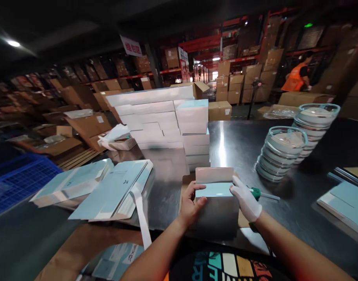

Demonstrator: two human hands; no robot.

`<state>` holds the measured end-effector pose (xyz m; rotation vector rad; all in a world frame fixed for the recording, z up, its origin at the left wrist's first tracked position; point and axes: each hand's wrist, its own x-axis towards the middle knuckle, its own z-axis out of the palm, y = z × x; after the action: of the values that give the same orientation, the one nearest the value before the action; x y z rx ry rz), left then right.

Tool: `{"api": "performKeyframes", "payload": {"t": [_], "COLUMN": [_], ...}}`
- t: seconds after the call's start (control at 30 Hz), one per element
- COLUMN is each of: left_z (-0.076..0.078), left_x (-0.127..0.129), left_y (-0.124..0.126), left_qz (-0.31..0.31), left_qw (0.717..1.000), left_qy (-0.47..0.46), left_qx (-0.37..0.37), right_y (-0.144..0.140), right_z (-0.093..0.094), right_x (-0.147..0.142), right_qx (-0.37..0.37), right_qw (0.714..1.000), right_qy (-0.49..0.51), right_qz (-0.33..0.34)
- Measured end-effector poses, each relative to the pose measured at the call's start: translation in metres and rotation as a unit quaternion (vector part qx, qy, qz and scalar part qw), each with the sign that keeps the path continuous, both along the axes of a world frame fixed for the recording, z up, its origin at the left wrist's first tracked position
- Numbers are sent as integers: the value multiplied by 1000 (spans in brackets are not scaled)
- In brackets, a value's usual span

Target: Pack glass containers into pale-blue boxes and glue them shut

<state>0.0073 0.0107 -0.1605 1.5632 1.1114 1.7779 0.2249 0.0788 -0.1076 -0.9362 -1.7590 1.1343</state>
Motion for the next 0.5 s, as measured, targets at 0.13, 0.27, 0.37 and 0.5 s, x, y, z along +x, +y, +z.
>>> {"api": "performKeyframes", "payload": {"t": [0.13, 0.27, 0.37, 0.5], "left_z": [-8, 0, 8, 14], "left_x": [-4, -13, -23, -24], "left_y": [4, 7, 9, 4], "left_qz": [13, -26, -71, -44], "left_qw": [995, 984, 971, 982], "left_qy": [-46, -4, 93, 81], "left_qx": [82, 178, 210, 163], "right_y": [4, -3, -11, -16], "right_z": [-17, -28, -19, -12], "right_x": [18, 35, 32, 28], "right_qx": [132, 261, 288, 254], "right_qw": [989, 956, 944, 954], "right_qy": [-10, 4, 3, -7], "right_qz": [60, 132, 164, 161]}}
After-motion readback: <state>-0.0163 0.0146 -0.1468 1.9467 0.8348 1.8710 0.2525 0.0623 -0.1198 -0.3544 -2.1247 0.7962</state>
